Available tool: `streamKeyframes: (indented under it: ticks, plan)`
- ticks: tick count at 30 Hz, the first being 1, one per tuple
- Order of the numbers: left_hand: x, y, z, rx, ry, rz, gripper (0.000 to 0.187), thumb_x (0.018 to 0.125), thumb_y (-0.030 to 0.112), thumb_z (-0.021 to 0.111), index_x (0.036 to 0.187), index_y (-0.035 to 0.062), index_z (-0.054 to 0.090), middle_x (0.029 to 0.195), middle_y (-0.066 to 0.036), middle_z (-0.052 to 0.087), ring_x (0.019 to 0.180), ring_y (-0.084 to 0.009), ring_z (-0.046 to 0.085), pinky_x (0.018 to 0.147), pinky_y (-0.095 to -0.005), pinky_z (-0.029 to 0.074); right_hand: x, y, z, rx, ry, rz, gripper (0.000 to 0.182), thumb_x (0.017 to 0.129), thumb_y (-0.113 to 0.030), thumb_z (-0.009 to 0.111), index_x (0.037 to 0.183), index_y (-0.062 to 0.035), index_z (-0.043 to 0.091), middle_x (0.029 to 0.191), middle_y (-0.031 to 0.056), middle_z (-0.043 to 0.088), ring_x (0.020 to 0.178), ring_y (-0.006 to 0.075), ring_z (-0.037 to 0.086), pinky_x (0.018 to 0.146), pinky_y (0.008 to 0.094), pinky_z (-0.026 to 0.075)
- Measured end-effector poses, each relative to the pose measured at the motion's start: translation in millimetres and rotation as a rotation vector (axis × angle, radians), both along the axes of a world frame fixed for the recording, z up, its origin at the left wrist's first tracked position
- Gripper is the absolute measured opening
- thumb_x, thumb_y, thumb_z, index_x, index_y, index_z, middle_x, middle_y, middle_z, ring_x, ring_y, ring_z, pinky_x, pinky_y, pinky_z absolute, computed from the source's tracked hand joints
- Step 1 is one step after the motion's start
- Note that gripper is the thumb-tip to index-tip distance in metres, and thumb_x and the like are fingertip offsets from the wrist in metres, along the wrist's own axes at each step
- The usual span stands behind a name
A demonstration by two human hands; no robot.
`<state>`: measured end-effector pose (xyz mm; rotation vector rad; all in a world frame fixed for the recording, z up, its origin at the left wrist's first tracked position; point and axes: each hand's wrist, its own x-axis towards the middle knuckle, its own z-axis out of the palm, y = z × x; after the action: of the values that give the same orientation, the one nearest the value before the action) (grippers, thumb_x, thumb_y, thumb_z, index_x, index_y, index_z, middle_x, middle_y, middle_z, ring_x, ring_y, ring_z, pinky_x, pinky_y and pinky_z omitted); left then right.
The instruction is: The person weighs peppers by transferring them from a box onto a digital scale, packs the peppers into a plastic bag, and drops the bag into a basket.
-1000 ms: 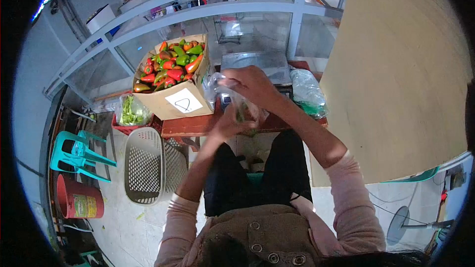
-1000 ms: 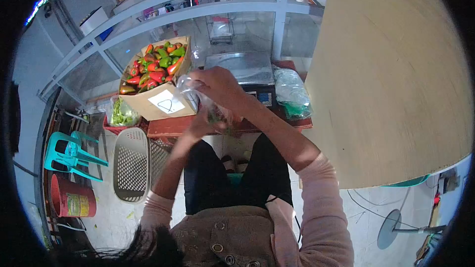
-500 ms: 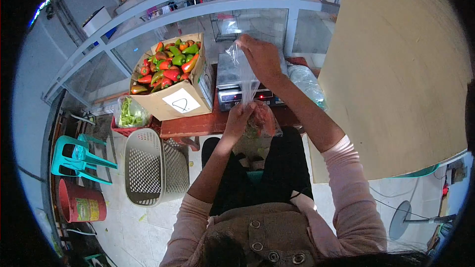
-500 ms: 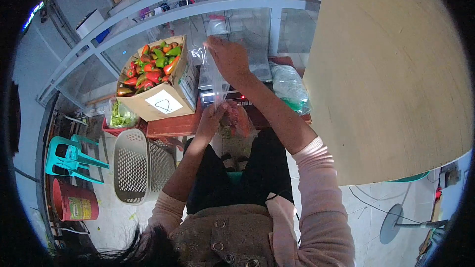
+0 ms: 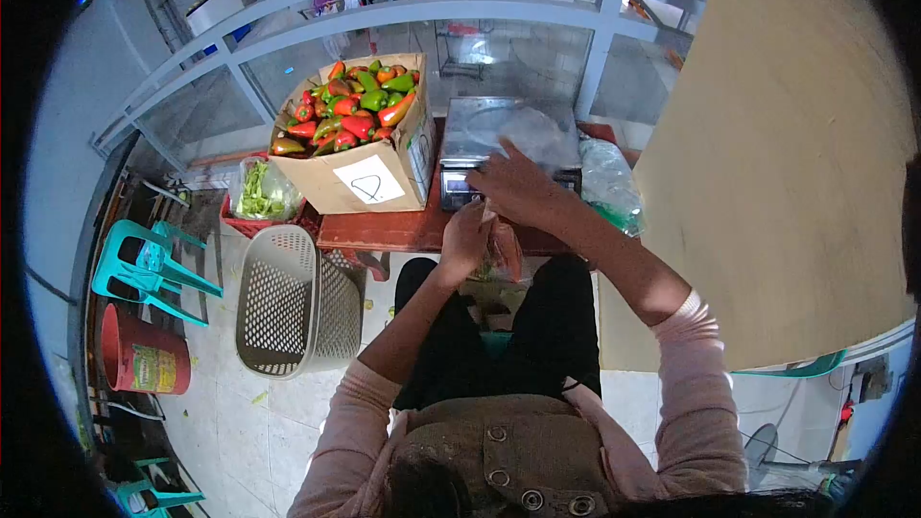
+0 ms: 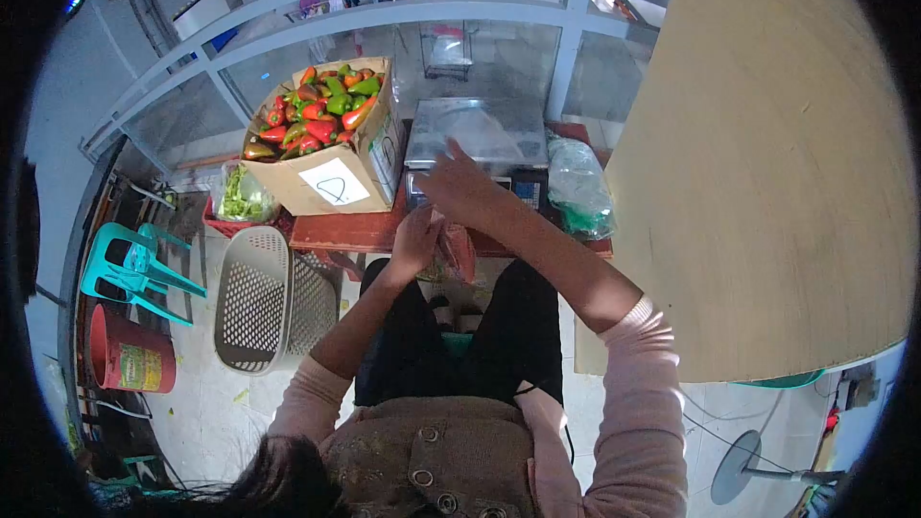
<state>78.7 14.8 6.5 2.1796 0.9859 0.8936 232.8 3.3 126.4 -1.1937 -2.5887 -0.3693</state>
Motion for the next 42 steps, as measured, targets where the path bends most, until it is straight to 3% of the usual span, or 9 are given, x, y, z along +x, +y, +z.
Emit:
streamKeyframes:
  ticks: [1, 4, 13, 16, 19, 26, 37, 41, 42]
  plan:
    - [-0.9, 2.2, 0.6, -0.012, 0.031, -0.011, 0.027, 0.087, 0.015, 0.054, 0.110, 0.0018, 0.058, 0.109, -0.022, 0.059, 0.105, -0.0402, 0.054, 0.088, -0.0472, 0.042, 5.1, 3.6, -6.5, -0.241, -0.086, -0.124, 0.019, 0.087, -0.017, 0.057, 0.103, -0.0069, 0.057, 0.080, 0.0142, 0.061, 0.087, 0.0301, 0.062, 0.082, 0.0480, 0.044]
    - [-10.9, -7.6, -1.4, 0.417, 0.032, 0.068, 0.028, 0.084, 0.016, 0.057, 0.106, 0.0003, 0.059, 0.108, -0.017, 0.059, 0.103, -0.0369, 0.054, 0.084, -0.0456, 0.042, 7.7, 2.3, -22.0, -0.325, 0.205, -0.082, 0.020, 0.088, -0.020, 0.056, 0.100, -0.0041, 0.056, 0.070, 0.0144, 0.059, 0.071, 0.0319, 0.063, 0.071, 0.0455, 0.047]
    - [-42.0, -2.7, 3.0, 0.555, 0.324, -0.006, 0.026, 0.074, 0.019, 0.064, 0.094, 0.0041, 0.060, 0.094, -0.009, 0.055, 0.086, -0.0251, 0.053, 0.072, -0.0395, 0.041, -10.1, -55.4, -48.0, -0.394, 0.518, -0.197, 0.018, 0.084, -0.018, 0.059, 0.089, -0.0014, 0.055, 0.074, 0.0166, 0.063, 0.076, 0.0369, 0.065, 0.068, 0.0478, 0.049]
    - [-47.7, -9.5, 17.0, 0.664, 0.490, -0.081, 0.021, 0.076, 0.019, 0.063, 0.092, 0.0055, 0.060, 0.095, -0.009, 0.055, 0.090, -0.0240, 0.054, 0.074, -0.0378, 0.041, -0.9, -70.1, -85.9, -0.452, 0.284, -0.196, 0.018, 0.084, -0.018, 0.059, 0.089, -0.0014, 0.057, 0.080, 0.0164, 0.064, 0.081, 0.0360, 0.064, 0.073, 0.0477, 0.049]
    - [-51.6, -12.2, 0.0, 0.638, 0.368, -0.041, 0.020, 0.077, 0.018, 0.063, 0.092, 0.0056, 0.059, 0.097, -0.009, 0.054, 0.096, -0.0242, 0.054, 0.079, -0.0377, 0.043, -2.6, -84.6, -78.8, -0.598, 0.354, -0.313, 0.015, 0.084, -0.016, 0.057, 0.088, -0.0013, 0.058, 0.085, 0.0166, 0.063, 0.085, 0.0357, 0.063, 0.076, 0.0474, 0.048]
    - [-72.4, -21.6, -17.8, 0.353, 0.410, -0.142, 0.021, 0.078, 0.016, 0.061, 0.096, 0.0052, 0.058, 0.099, -0.011, 0.055, 0.099, -0.0286, 0.055, 0.087, -0.0401, 0.043, 20.8, -117.3, -44.8, -0.352, 0.434, -0.181, 0.013, 0.087, -0.009, 0.051, 0.094, 0.0001, 0.057, 0.090, 0.0166, 0.063, 0.085, 0.0344, 0.063, 0.073, 0.0433, 0.050]
    - [-65.4, -68.1, 151.2, 0.028, -0.025, -0.406, 0.021, 0.081, 0.014, 0.065, 0.096, -0.0005, 0.061, 0.092, -0.013, 0.056, 0.084, -0.0320, 0.056, 0.073, -0.0376, 0.044, 71.9, -99.9, 5.5, 0.092, 0.233, -0.332, 0.014, 0.081, -0.008, 0.054, 0.094, -0.0015, 0.054, 0.084, 0.0172, 0.058, 0.077, 0.0355, 0.060, 0.069, 0.0430, 0.047]
    - [-27.1, -61.1, 188.3, -0.164, -0.215, -0.430, 0.018, 0.088, 0.018, 0.063, 0.091, 0.0003, 0.062, 0.087, -0.005, 0.060, 0.082, -0.0140, 0.057, 0.071, -0.0287, 0.044, 49.9, -72.6, -25.0, -0.036, 0.597, -0.411, 0.017, 0.082, -0.014, 0.058, 0.093, -0.0020, 0.053, 0.084, 0.0162, 0.058, 0.083, 0.0369, 0.059, 0.073, 0.0443, 0.045]
    - [-11.9, -53.6, 187.9, -0.220, -0.315, -0.402, 0.017, 0.089, 0.019, 0.063, 0.090, 0.0014, 0.063, 0.085, -0.003, 0.061, 0.079, -0.0127, 0.057, 0.069, -0.0271, 0.044, 39.8, -56.9, -76.3, -0.274, 1.024, -0.269, 0.023, 0.085, -0.014, 0.057, 0.104, -0.0018, 0.053, 0.097, 0.0170, 0.058, 0.092, 0.0351, 0.057, 0.079, 0.0437, 0.044]
